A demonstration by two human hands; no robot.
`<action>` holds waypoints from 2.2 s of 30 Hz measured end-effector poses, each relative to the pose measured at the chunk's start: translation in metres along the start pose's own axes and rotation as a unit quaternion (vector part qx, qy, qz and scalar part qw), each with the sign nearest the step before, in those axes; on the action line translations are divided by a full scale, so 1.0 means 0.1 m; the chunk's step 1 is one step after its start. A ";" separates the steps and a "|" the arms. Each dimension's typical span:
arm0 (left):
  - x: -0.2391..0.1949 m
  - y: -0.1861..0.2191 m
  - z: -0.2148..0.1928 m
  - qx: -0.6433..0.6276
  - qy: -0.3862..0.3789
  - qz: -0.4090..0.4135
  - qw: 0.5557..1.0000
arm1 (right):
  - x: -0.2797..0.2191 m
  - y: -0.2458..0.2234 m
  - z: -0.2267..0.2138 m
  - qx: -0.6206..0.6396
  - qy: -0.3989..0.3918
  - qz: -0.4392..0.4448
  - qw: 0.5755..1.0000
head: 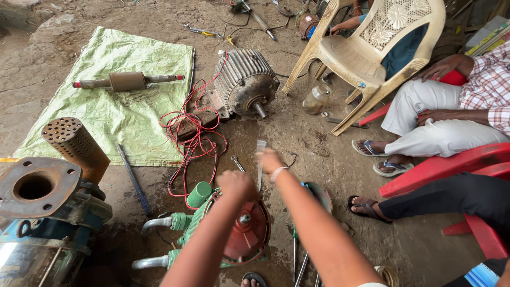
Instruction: The person is repairing a green electric motor. They use a wrench to tighten bolts on the motor's red end cap and a hammer to tap the motor casing.
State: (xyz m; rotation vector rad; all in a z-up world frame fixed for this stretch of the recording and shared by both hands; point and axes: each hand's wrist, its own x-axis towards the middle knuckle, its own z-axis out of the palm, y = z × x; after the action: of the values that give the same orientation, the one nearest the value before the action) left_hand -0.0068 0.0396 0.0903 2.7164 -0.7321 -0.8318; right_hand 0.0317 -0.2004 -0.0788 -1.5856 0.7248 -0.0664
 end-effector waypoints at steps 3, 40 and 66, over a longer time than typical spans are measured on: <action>0.00 -0.50 -0.63 -0.012 -0.028 -0.014 0.999 | -0.37 -0.24 0.78 -0.338 -0.101 -0.319 0.880; 0.46 0.21 0.86 0.326 0.103 0.232 0.911 | -3.06 -0.57 -1.18 -0.009 -0.102 -0.046 0.994; 0.48 0.33 0.79 0.291 0.082 0.221 0.927 | -2.86 -0.45 -1.45 -0.024 -0.057 -0.011 0.998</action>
State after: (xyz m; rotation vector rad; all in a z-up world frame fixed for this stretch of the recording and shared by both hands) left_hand -0.0311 -0.0175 0.0142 2.8400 -1.6920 -0.3033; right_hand -0.2432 -0.1911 0.0922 -1.6301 0.6237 0.0260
